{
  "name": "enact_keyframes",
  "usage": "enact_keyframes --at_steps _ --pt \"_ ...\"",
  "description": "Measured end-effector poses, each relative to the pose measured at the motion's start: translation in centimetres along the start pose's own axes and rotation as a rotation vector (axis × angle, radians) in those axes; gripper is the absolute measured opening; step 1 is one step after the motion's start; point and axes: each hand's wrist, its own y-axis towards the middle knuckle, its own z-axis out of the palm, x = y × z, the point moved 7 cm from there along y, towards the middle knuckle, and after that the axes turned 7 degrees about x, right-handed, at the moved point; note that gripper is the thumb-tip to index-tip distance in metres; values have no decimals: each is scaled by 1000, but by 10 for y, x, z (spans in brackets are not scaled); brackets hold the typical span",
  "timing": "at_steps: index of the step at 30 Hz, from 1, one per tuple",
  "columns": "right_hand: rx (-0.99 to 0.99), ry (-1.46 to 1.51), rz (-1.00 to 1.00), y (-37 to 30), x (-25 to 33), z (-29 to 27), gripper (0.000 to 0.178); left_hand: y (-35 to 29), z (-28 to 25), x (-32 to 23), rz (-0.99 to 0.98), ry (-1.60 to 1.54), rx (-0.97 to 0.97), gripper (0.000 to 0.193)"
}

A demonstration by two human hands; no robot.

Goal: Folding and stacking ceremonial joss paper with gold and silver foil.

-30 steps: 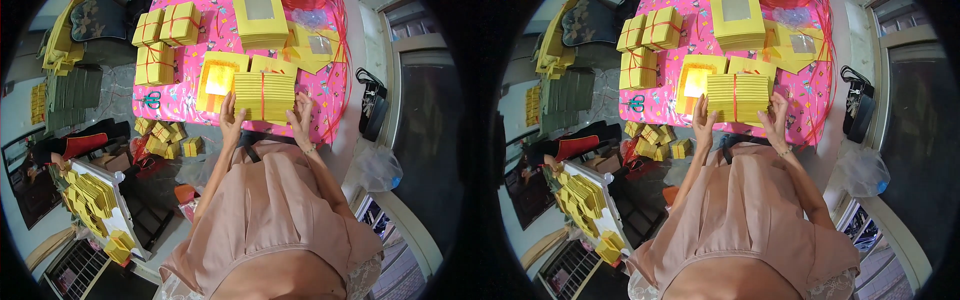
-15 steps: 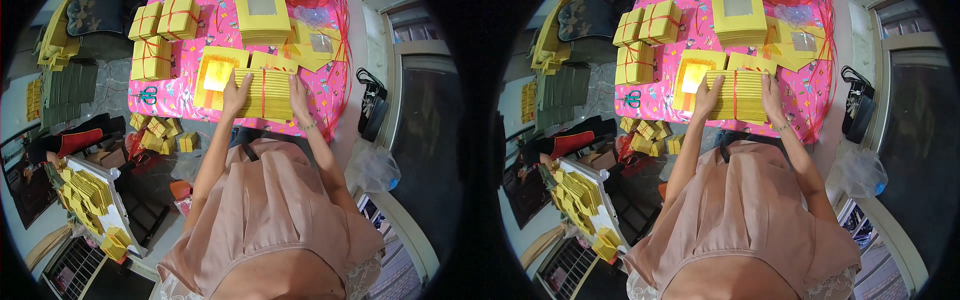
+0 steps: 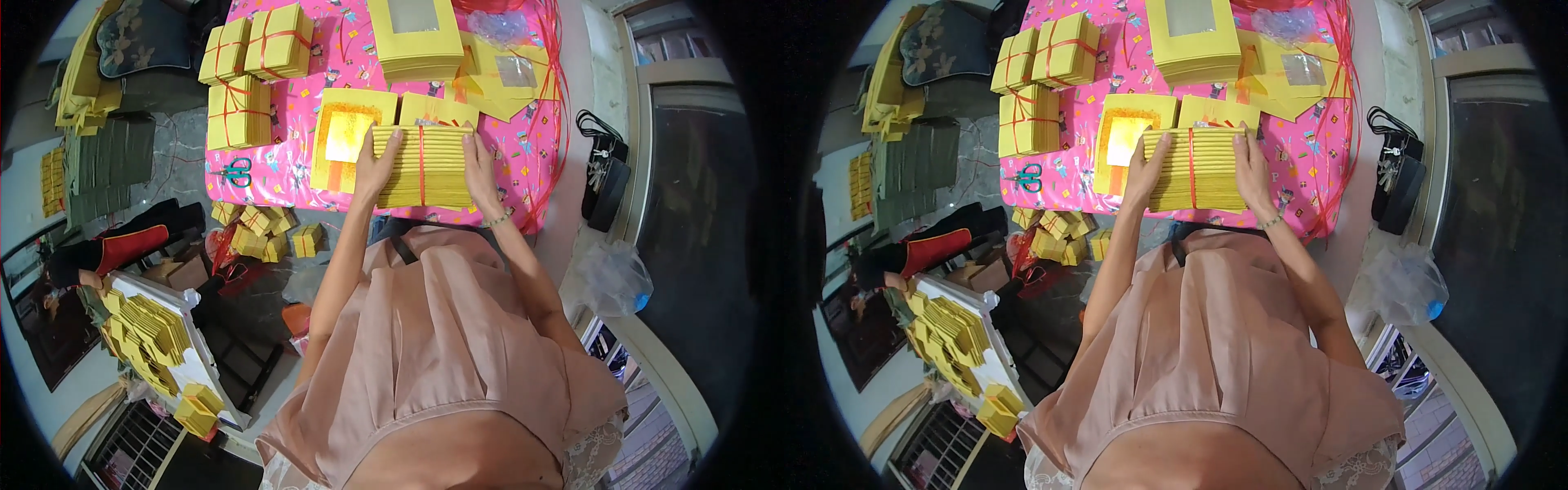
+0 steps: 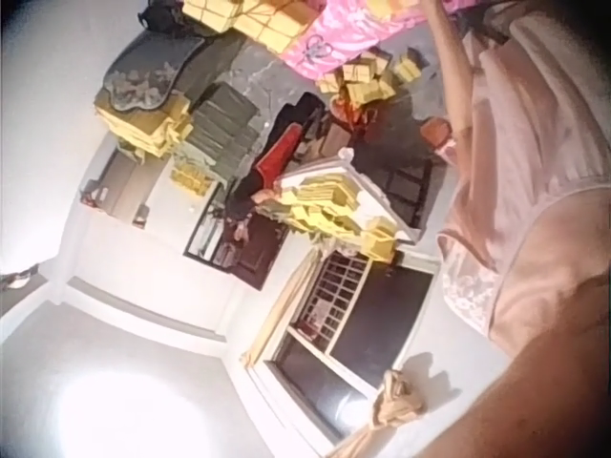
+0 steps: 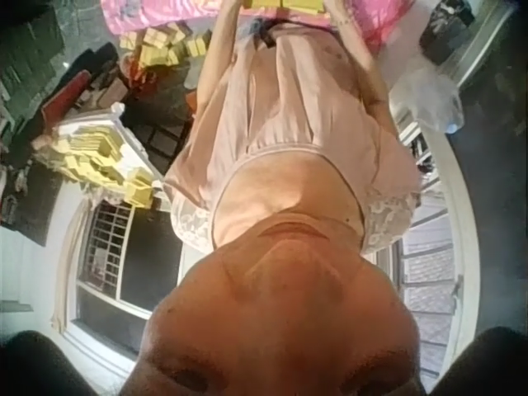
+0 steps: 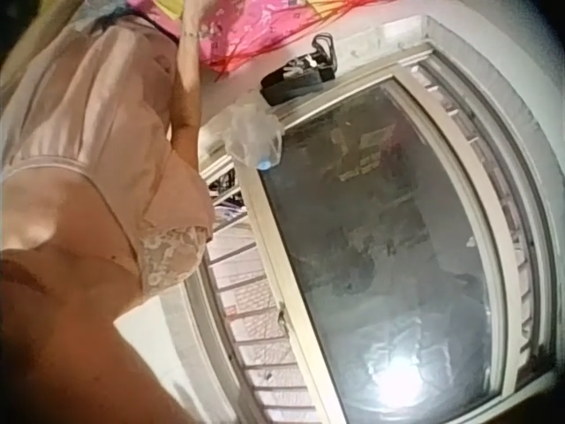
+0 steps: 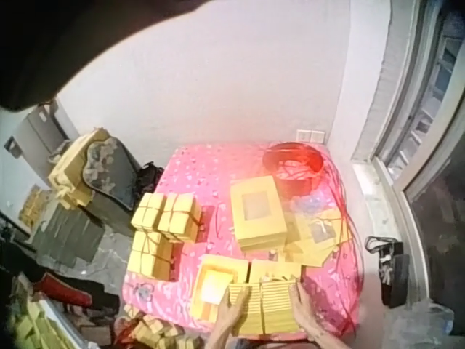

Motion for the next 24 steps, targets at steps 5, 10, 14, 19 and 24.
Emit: enact_keyframes --at_steps 5,10,14,19,24 --pt "69 -12 65 0 -8 6 60 -2 0 -9 -40 -35 33 69" --pt "-94 -16 -11 -6 -9 1 49 -7 3 -20 -98 -99 45 67" --pt "-200 -96 -31 -16 2 -9 31 -7 -1 -51 58 276 -94 64" --pt "-248 3 -3 -19 11 -12 33 0 46 -118 576 792 -42 38" --pt "-262 -66 -16 -19 15 -14 32 14 84 -101 318 698 228 17"
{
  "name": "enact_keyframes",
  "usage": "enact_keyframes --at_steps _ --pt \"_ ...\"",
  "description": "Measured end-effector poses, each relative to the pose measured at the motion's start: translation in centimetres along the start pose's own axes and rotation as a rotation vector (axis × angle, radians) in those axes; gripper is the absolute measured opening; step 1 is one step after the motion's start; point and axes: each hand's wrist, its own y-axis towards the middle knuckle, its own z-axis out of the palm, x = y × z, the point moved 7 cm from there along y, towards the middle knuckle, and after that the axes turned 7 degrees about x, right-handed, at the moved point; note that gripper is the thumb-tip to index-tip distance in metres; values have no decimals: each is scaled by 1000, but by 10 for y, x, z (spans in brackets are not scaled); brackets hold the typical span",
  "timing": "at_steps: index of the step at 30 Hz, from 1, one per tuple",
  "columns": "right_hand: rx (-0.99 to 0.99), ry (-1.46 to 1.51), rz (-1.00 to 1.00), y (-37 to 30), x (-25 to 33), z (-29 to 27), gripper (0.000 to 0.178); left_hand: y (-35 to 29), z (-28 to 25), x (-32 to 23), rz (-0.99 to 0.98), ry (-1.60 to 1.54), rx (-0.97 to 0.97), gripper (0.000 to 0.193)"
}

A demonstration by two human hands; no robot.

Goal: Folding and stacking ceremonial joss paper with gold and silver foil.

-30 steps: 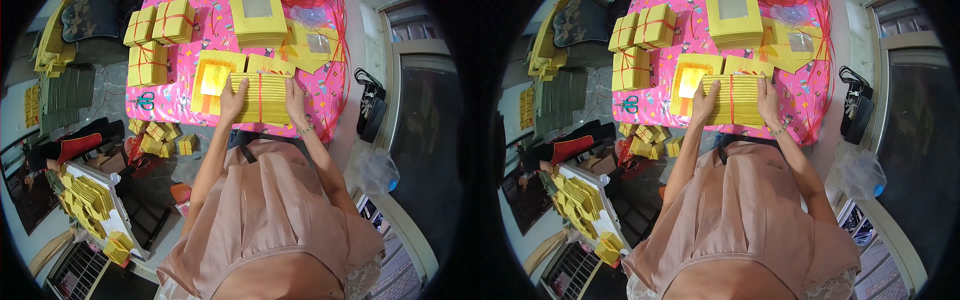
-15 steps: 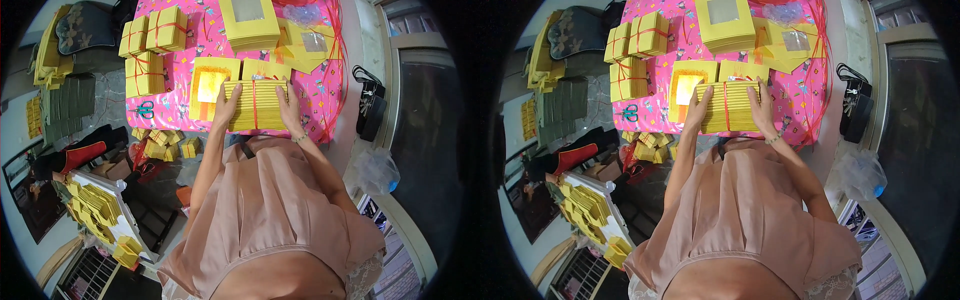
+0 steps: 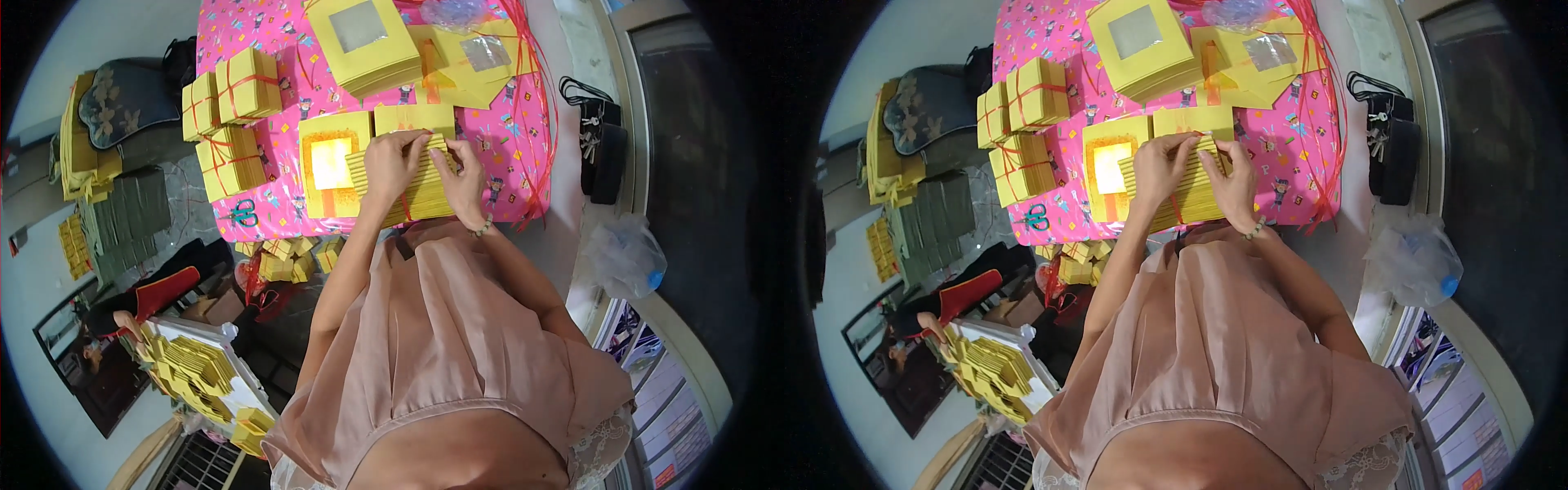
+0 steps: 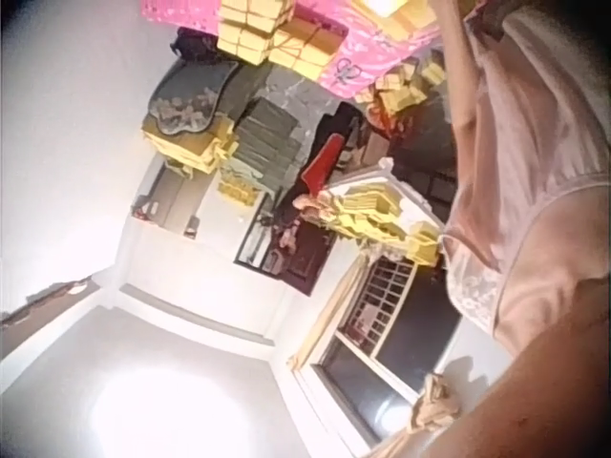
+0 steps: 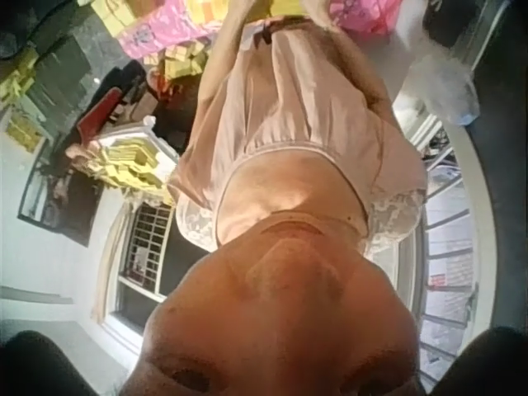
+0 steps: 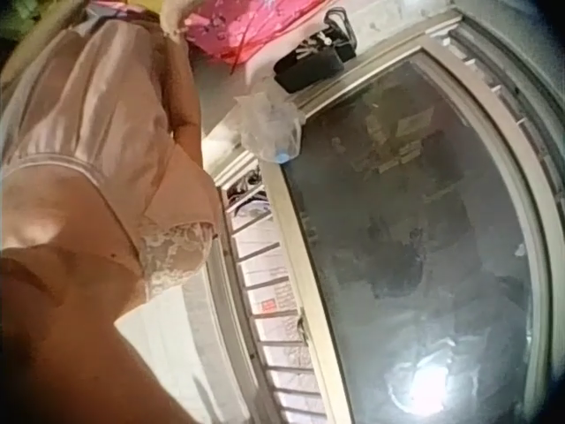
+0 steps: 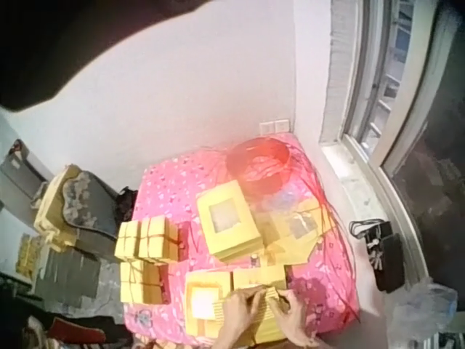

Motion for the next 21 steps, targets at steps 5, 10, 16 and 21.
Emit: enact_keyframes --at_steps 5,10,16,21 --pt "-34 -9 -122 -1 15 -6 28 -3 4 -3 191 68 -197 14" --pt "-13 -70 -151 -1 21 -7 30 -5 3 -4 259 135 -245 13" --pt "-27 -119 -229 -2 27 -9 32 0 7 6 -68 -8 -5 16" --pt "-23 -59 -168 0 15 -11 31 4 3 2 79 10 -16 21"
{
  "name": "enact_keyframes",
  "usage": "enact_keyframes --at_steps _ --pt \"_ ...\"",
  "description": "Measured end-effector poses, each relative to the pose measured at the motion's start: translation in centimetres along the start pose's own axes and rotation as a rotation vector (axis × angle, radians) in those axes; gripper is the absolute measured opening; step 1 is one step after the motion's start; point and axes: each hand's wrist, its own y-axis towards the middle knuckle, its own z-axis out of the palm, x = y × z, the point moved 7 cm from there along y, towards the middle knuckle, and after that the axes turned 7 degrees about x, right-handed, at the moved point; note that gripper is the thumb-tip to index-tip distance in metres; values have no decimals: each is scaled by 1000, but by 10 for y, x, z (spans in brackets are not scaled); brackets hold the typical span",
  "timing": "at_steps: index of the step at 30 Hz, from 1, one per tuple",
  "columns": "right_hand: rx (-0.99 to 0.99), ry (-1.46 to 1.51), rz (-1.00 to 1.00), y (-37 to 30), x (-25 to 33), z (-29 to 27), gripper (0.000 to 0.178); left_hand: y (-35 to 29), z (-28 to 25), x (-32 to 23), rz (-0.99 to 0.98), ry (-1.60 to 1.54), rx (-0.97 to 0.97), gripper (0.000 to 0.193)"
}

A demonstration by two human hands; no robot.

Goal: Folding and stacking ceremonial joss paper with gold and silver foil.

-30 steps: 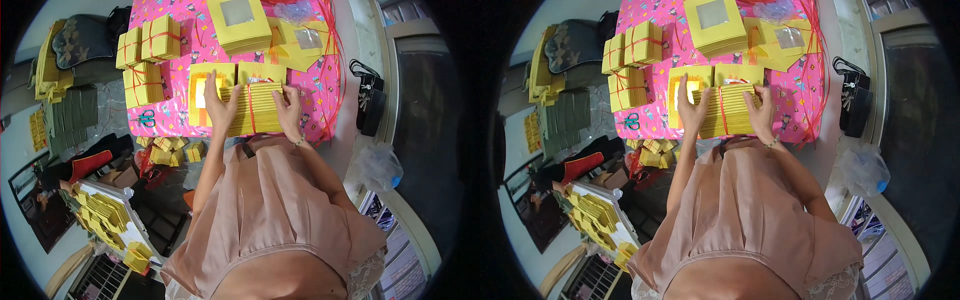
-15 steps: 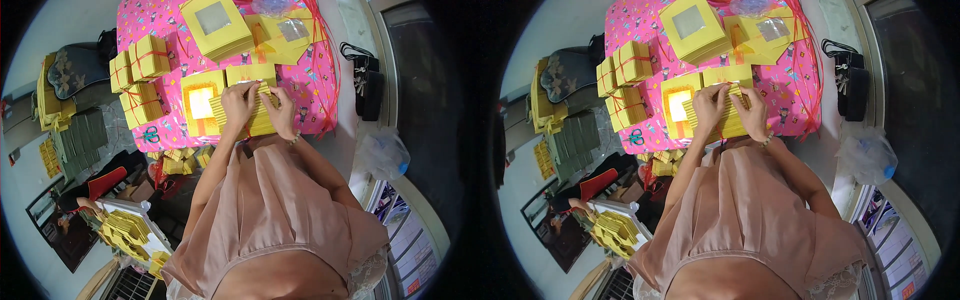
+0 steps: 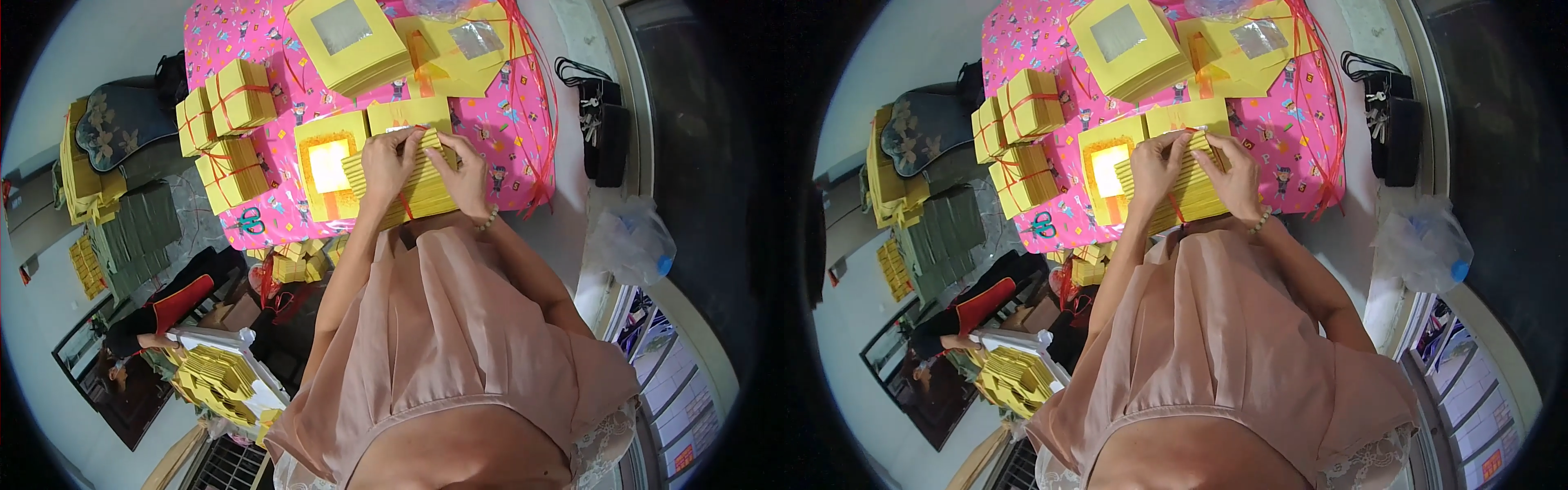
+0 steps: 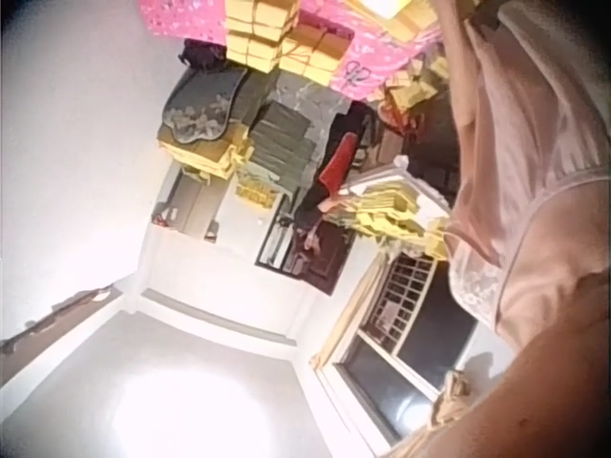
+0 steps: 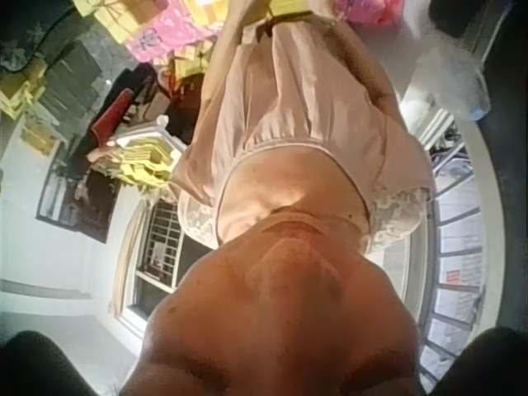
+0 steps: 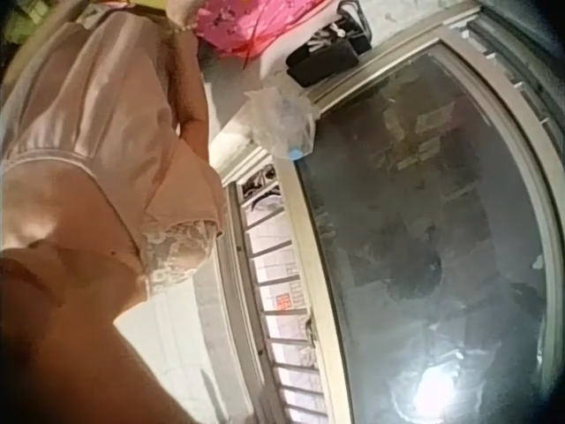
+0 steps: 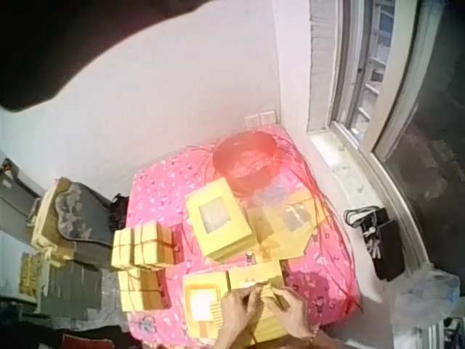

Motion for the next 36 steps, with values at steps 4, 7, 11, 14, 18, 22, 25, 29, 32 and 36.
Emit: enact_keyframes --at_steps 4,7,11,14,18,22,25,29,32,36 --pt "127 276 240 2 -30 0 26 -16 -23 14 0 -209 -122 22" --pt "188 356 351 -3 -67 -9 32 -47 -57 31 -74 -153 -383 34" --pt "332 403 369 -5 -45 5 41 -101 -36 98 -362 -378 -405 57" --pt "351 74 254 -13 -34 20 55 -113 -2 96 -447 -495 -142 62" --pt "340 149 257 -16 -21 29 54 -110 8 88 -378 -627 -202 48" --pt "410 155 317 -18 -29 31 56 -107 2 80 -420 -558 -174 54" --pt "432 127 340 -22 -32 28 56 -108 0 82 -420 -556 -180 56" --pt "415 257 200 -36 -22 23 57 -111 3 88 -391 -616 -217 61" --pt "473 244 246 -45 -25 21 59 -114 8 86 -440 -662 -229 58" --pt "446 82 244 -45 -17 17 58 -112 12 88 -454 -778 -182 53"
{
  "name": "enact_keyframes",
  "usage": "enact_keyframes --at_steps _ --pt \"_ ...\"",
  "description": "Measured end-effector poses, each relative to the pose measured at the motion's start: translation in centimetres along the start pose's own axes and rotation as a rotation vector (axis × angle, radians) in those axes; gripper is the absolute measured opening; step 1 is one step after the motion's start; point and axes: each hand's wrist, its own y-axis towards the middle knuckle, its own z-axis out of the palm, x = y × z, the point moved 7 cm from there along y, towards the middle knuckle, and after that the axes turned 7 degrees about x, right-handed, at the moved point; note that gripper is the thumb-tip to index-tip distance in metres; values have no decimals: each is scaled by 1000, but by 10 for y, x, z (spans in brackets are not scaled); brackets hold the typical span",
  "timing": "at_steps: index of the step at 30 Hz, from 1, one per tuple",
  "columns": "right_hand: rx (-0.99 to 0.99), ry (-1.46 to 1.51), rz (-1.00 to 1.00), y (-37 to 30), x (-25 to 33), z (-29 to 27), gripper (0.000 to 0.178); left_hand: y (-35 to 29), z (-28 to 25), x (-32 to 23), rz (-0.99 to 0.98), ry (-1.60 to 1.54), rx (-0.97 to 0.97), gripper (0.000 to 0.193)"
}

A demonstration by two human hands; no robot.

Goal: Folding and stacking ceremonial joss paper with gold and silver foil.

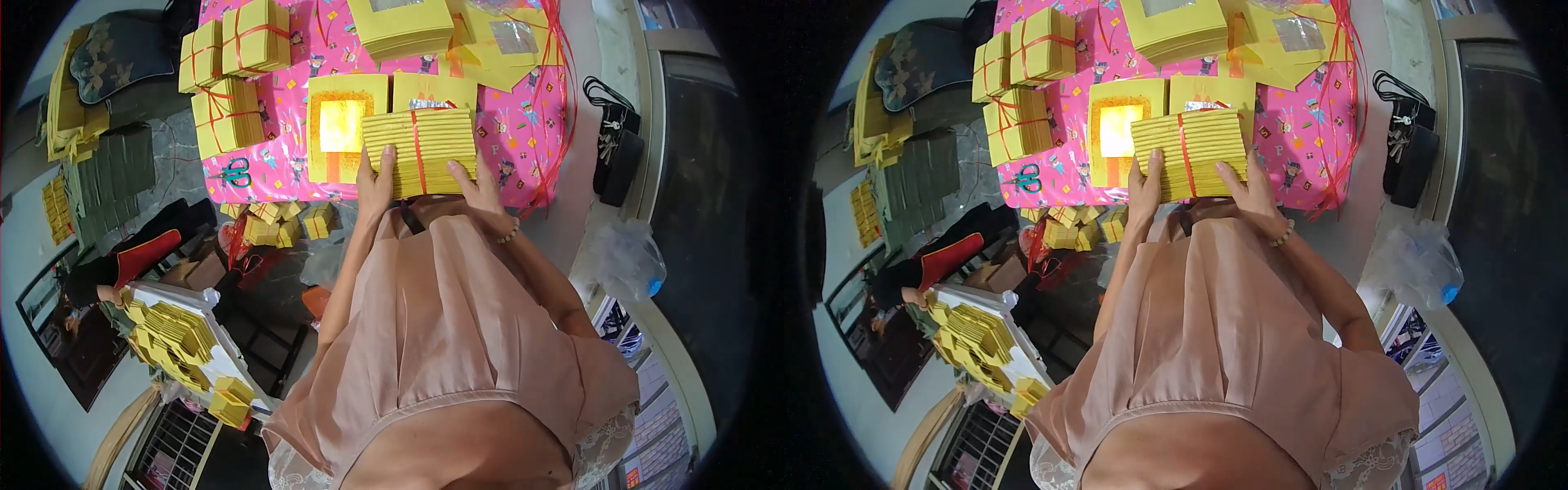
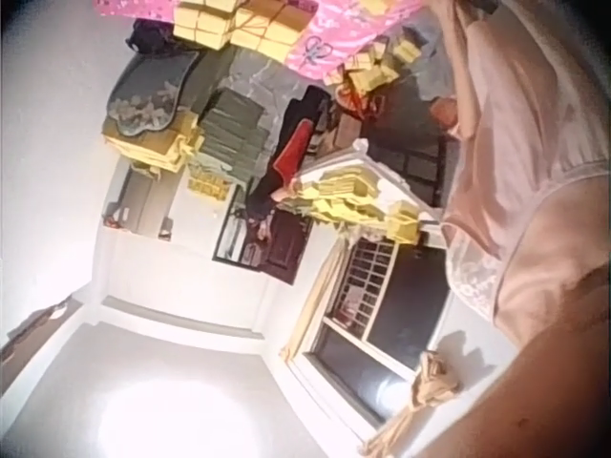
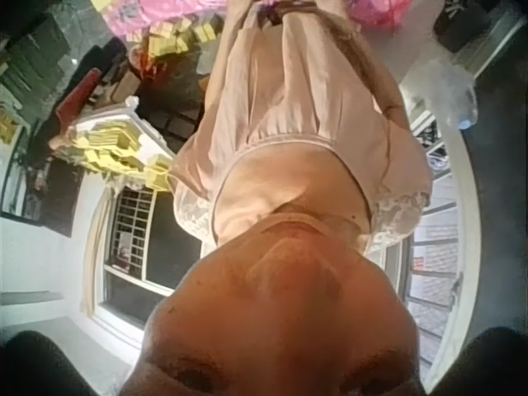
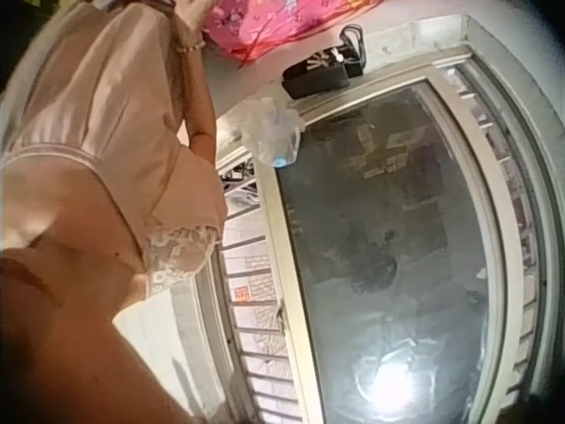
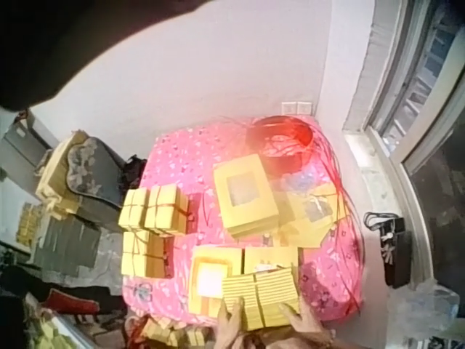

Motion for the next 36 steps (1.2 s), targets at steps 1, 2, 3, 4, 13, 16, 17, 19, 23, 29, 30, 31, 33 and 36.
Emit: enact_keyframes --at_steps 1,2,3,4,13,16,17,19,23,29,30,31,33,36 --pt "5 -1 -1 1 1 -1 58 1 0 2 0 -2 -5 53" --pt "23 -17 9 1 1 -1 58 2 -1 3 17 23 -11 53" --pt "42 -34 18 1 1 -1 58 3 -2 4 34 49 -19 52" --pt "51 -33 13 2 -1 0 58 3 -4 7 36 48 -29 52" --pt "88 73 -15 7 -15 -3 55 9 2 4 104 -27 33 55" --pt "153 282 69 10 -18 -7 57 -3 -10 8 -22 -150 -6 68" --pt "170 278 39 10 -20 -13 57 -4 -14 12 -42 -221 -35 73" --pt "188 421 242 12 -53 -12 61 -10 -14 14 28 -260 46 79" --pt "117 -183 115 4 -88 -30 56 -13 9 17 -62 -260 100 80" --pt "185 -127 -79 11 31 -16 51 -3 -29 25 -1 -462 23 65" --pt "193 -219 -187 15 59 -15 51 -2 -35 24 -53 -612 33 65" --pt "199 -310 -297 20 83 -9 52 1 -40 22 -106 -761 45 66" --pt "180 -405 -436 40 120 2 55 11 -54 -3 -5 -781 -27 73" --pt "209 -483 -623 82 179 32 60 26 -83 -37 53 -1016 181 90"
